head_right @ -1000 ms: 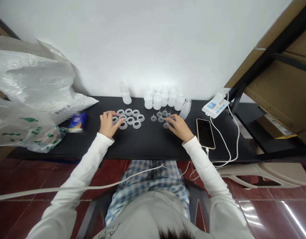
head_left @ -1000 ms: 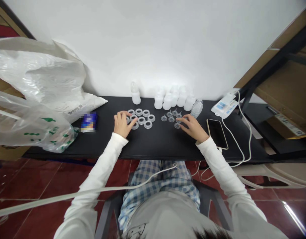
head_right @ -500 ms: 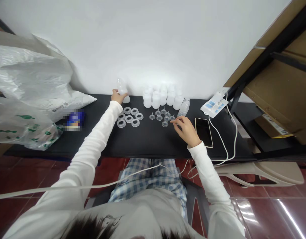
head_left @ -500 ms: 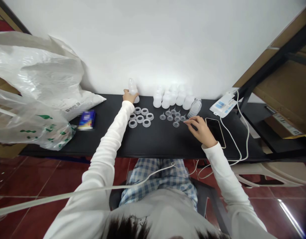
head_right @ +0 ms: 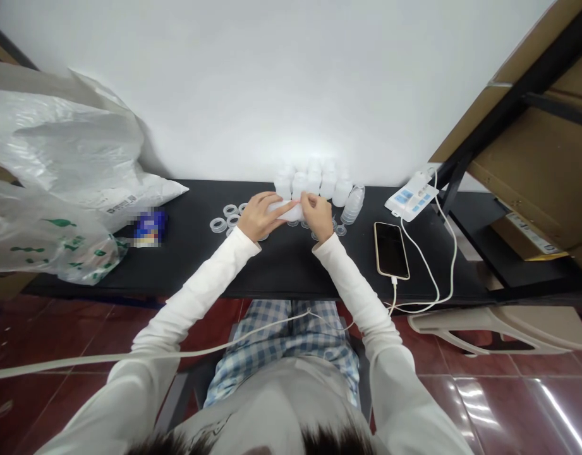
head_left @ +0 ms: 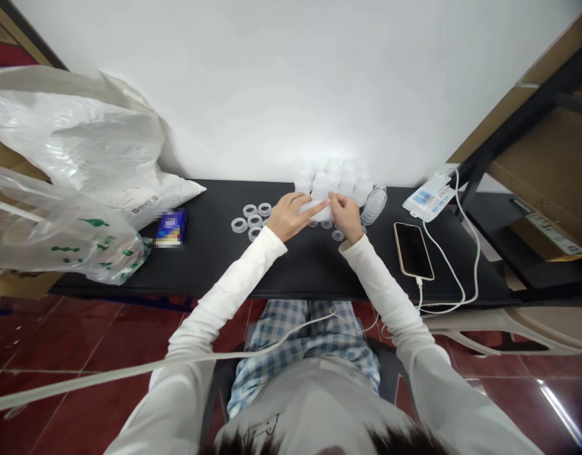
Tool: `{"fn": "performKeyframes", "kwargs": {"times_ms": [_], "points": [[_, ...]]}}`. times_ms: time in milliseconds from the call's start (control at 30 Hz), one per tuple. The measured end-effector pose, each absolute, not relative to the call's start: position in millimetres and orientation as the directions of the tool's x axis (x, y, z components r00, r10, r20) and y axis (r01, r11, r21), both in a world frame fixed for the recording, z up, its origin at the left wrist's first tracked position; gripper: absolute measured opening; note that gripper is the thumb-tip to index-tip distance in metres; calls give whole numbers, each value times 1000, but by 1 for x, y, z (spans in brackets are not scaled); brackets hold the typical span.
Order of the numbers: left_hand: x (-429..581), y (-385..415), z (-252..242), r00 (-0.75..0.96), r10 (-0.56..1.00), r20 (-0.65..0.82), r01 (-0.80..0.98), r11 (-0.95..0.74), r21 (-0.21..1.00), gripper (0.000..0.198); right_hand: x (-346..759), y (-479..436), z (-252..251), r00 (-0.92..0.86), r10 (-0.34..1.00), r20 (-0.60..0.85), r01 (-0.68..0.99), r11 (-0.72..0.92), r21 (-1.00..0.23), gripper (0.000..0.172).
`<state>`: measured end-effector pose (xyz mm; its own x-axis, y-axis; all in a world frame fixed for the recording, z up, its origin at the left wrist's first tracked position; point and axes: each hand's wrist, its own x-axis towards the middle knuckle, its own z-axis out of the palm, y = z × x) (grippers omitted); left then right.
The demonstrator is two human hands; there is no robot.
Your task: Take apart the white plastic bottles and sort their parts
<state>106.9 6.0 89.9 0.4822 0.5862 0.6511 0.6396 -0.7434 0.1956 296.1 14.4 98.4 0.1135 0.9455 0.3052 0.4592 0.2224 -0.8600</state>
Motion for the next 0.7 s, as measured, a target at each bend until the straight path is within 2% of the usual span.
{"fn": "performKeyframes", "kwargs": {"times_ms": [100,167,233,300,367,433,500,533,633,700], "points": [[112,4,90,491,511,706,583,-794,169,56,299,7,101,215,897,386,495,240,-835,74],[114,0,95,455,524,720,553,-800,233,57,301,0,102,223,864,452,532,281,-799,76],[117,-4,102,385,599,703,514,-771,375,51,302,-3,103,195,826,529,593,330,-734,75],[121,-7,111,281,726,628,448,-678,583,46,306,-3,101,141,770,623,663,393,-637,74],[123,-7,119,234,879,416,330,-475,816,45,311,2,96,34,688,725,729,479,-489,74],[121,-3,127,337,940,54,227,-137,964,51,319,8,88,-123,575,809,757,582,-298,79],[114,3,134,490,825,-280,229,189,955,58,327,11,79,-305,450,839,724,682,-102,83],[110,5,137,538,748,-389,259,293,920,60,331,11,74,-389,398,831,689,724,-24,82],[96,8,141,553,649,-523,348,390,852,64,334,7,68,-548,313,775,575,814,78,66],[92,5,141,518,713,-473,358,321,877,65,331,3,72,-538,324,778,555,831,37,57]]}}
